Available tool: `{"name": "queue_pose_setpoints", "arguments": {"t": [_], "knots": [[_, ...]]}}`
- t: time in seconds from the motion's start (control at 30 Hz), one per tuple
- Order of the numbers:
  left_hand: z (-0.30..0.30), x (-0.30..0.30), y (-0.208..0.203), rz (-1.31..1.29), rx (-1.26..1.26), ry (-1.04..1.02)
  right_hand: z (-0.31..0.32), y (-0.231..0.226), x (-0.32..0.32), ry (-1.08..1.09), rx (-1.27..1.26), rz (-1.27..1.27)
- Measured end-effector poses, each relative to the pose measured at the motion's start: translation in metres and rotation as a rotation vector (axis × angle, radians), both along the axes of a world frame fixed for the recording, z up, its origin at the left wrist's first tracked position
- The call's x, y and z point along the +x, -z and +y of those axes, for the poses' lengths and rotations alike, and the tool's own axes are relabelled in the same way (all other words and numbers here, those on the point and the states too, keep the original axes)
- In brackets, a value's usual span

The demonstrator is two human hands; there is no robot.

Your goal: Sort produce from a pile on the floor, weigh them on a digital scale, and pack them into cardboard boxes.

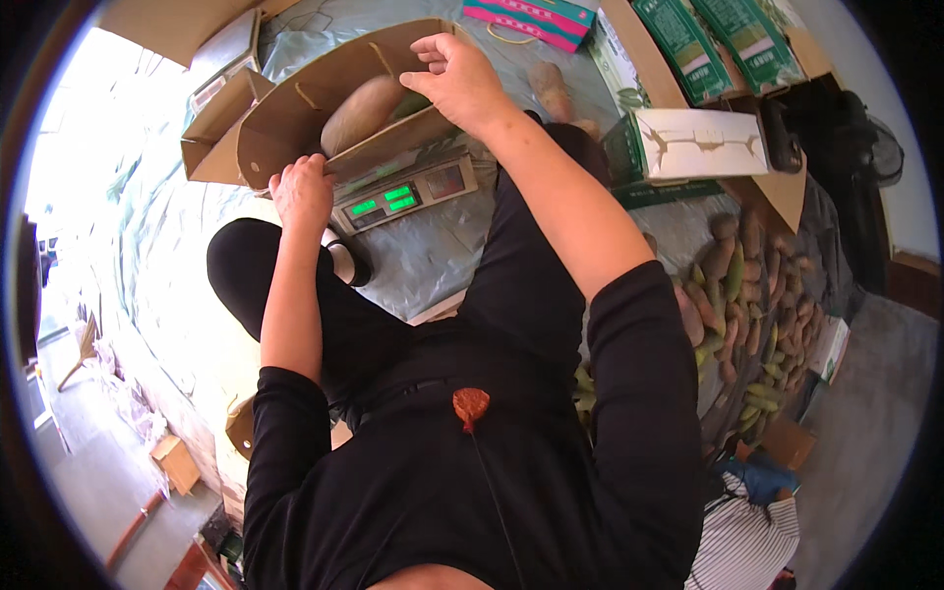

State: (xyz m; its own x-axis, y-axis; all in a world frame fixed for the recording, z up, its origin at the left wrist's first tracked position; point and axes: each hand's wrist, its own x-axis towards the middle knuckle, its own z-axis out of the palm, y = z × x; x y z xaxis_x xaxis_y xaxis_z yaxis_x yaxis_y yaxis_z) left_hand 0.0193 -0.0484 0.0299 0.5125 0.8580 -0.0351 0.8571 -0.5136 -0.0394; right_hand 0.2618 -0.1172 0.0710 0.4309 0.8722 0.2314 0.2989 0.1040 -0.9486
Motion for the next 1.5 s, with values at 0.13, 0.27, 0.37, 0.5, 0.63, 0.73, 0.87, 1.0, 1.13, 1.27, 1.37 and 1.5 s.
{"name": "queue_pose_setpoints", "arguments": {"t": [0.13, 0.27, 0.37, 0.5, 0.63, 0.73, 0.87, 1.0, 1.13, 1.27, 1.37, 1.5], "knots": [[0.005, -0.004, 0.008, 0.125, 0.044, 0.024, -0.043, -0.004, 0.034, -0.031, -0.019, -0.003], [0.009, 0.003, 0.006, 0.155, -0.021, -0.008, -0.133, -0.002, 0.094, 0.185, -0.176, 0.222], [0.013, 0.001, 0.013, 0.121, 0.005, 0.016, -0.215, 0.017, 0.129, 0.412, -0.361, -0.021], [0.009, 0.003, 0.008, 0.136, -0.025, -0.006, -0.330, 0.089, 0.130, 0.527, -0.621, -0.054], [0.008, 0.003, 0.013, 0.110, -0.034, 0.030, -0.434, 0.161, 0.095, 0.526, -0.907, 0.245], [0.022, 0.006, 0.035, 0.075, -0.058, 0.104, -0.499, 0.204, 0.059, 0.401, -1.020, -0.075], [0.043, -0.029, 0.041, 0.051, -0.013, 0.112, -0.491, 0.178, -0.007, 0.259, -1.377, -0.316], [0.031, -0.014, 0.047, -0.024, 0.085, 0.196, -0.535, 0.202, -0.037, 0.107, -1.808, -0.212], [0.039, -0.020, 0.051, -0.057, -0.020, 0.192, -0.544, 0.208, -0.061, -0.054, -1.886, -0.472], [0.049, -0.031, 0.059, -0.149, 0.029, 0.240, -0.545, 0.214, -0.063, -0.122, -1.981, -0.416], [0.057, -0.033, 0.065, -0.147, -0.021, 0.224, -0.556, 0.223, -0.061, -0.157, -1.984, -0.440], [0.041, -0.028, 0.050, -0.109, 0.072, 0.258, -0.569, 0.243, -0.060, 0.105, -1.882, -0.355]]}}
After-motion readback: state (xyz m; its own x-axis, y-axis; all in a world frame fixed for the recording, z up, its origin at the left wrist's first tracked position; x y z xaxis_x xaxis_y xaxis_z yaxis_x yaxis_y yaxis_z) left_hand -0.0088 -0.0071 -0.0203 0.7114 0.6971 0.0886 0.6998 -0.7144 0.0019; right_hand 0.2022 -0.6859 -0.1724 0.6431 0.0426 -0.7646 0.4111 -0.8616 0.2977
